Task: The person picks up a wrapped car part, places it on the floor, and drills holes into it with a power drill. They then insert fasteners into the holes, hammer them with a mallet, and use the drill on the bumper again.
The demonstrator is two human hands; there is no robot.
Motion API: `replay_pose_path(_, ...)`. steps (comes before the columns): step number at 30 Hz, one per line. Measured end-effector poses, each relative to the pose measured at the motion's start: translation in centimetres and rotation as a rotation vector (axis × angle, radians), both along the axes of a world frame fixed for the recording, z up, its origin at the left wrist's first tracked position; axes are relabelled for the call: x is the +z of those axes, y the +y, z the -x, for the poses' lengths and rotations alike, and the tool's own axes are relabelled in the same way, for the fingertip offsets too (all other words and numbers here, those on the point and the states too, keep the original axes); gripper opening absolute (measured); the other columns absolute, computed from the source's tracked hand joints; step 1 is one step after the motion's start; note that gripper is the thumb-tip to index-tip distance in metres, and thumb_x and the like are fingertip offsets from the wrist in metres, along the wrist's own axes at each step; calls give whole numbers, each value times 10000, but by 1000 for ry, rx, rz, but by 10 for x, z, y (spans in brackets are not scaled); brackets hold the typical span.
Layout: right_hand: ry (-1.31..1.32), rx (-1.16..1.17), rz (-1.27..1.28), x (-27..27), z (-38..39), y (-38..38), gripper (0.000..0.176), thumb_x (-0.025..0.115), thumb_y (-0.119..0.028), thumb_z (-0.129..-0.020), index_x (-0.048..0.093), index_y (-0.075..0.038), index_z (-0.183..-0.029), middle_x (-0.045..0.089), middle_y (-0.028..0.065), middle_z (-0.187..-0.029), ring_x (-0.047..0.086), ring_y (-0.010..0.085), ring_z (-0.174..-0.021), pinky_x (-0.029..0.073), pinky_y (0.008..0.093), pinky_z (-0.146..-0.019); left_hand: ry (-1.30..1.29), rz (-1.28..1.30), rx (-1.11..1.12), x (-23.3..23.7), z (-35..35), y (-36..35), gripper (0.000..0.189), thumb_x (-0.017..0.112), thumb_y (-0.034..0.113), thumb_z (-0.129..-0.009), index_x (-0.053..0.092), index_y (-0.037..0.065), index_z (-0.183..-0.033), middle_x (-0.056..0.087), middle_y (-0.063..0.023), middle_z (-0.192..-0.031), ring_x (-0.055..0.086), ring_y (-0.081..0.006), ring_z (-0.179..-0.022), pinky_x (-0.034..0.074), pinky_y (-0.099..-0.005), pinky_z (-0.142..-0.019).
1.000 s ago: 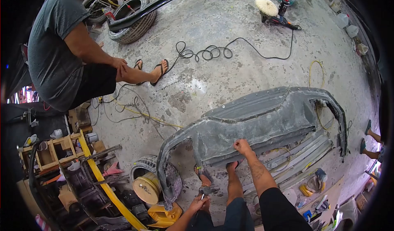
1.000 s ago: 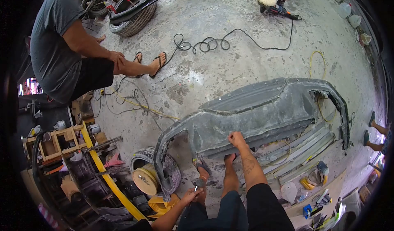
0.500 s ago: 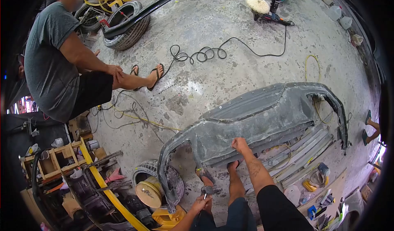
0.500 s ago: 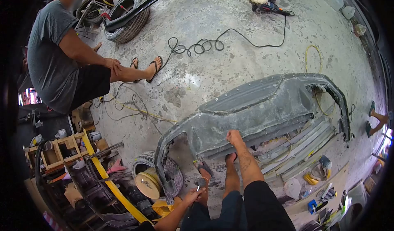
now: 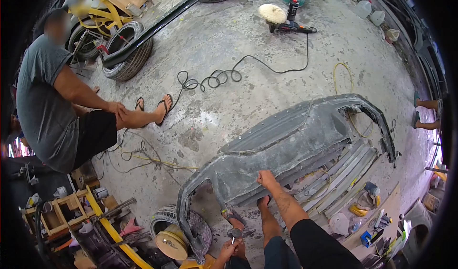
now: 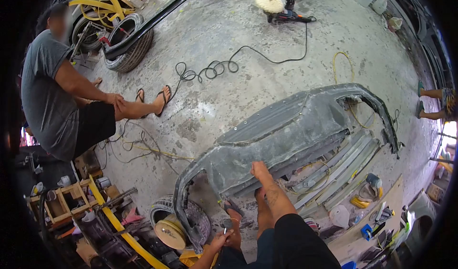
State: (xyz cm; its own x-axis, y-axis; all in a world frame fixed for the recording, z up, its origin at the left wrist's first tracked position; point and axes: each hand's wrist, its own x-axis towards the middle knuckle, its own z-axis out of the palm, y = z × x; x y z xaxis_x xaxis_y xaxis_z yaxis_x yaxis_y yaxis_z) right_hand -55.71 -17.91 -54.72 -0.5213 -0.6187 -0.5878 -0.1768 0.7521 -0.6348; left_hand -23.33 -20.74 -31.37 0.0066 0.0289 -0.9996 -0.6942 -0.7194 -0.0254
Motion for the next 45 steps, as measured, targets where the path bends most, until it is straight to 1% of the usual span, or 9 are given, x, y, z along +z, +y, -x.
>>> replay_pose_path(11, 2, 113, 51, 13, 7, 0, 157, 682, -181, -744, 679, -31, -792, 658, 182, -767, 635, 357, -755, 492, 421, -692, 3, 46, -45, 3, 6, 2, 265, 683, 335, -852, 644, 72, -846, 470, 33, -571, 416, -76, -461, 296, -234, -424)
replay_pose_path(16, -321, 113, -77, -35, 9, 10, 166, 644, -175, -769, 649, -10, -755, 661, 185, -712, 636, 313, -654, 488, 415, -617, 217, 522, -541, -15, 10, -12, 265, 601, 324, -897, 649, 74, -969, 580, -15, -698, 509, -89, -604, 379, -260, -523)
replay_pose_path(20, -42, 229, -59, -10, 1, 5, 306, 737, -258, -756, 578, 0, -788, 660, 167, -764, 630, 346, -742, 488, 416, -690, 263, 148, -91, 17, 83, -56, 223, 552, 308, -934, 575, 88, -965, 480, 8, -594, 413, -59, -458, 326, -219, -429)
replay_pose_path(23, 133, 143, 85, -5, 13, 5, 351, 700, -309, -809, 550, -2, -892, 641, 194, -832, 611, 382, -829, 472, 424, -739, 225, 189, -70, 1, 91, -61, 208, 570, 290, -925, 550, 85, -903, 439, 20, -564, 380, -51, -428, 304, -217, -394)
replay_pose_path(29, -182, -101, 72, 17, 22, 8, 297, 587, -288, -906, 514, -3, -943, 626, 244, -896, 587, 432, -870, 456, 470, -763, 224, 261, -78, -10, 118, -73, 237, 548, 324, -947, 488, 111, -865, 392, 35, -549, 335, -67, -406, 267, -235, -379)
replay_pose_path(35, 12, -647, 266, 52, -12, 42, 294, 574, -288, -917, 561, 4, -946, 639, 190, -883, 629, 323, -806, 481, 398, -729, 156, 316, -217, -50, 100, -81, 254, 533, 335, -954, 463, 106, -869, 390, 30, -554, 351, -84, -401, 272, -243, -367)
replay_pose_path(38, 216, -932, 208, 48, -36, 61, 370, 589, -345, -922, 587, 19, -992, 641, 143, -873, 646, 207, -824, 511, 348, -710, 466, 518, -575, -88, 95, -97, 281, 506, 355, -960, 473, 84, -896, 397, 21, -546, 369, -82, -402, 275, -249, -360)
replay_pose_path(40, -384, -1359, 280, 35, -50, 64, 437, 630, -348, -884, 593, 71, -1005, 643, 165, -884, 647, 182, -790, 529, 292, -676, 484, 469, -559, -86, 126, -106, 304, 494, 375, -959, 491, 75, -912, 394, 19, -541, 364, -83, -400, 267, -252, -357)
replay_pose_path(45, -302, -1080, -33, 18, -11, 43, 452, 617, -341, -895, 629, 105, -826, 661, 161, -746, 666, 209, -608, 553, 307, -532, 373, 183, -635, -108, 174, -139, 411, 472, 446, -949, 533, 40, -930, 377, 18, -525, 349, -87, -394, 244, -261, -353)
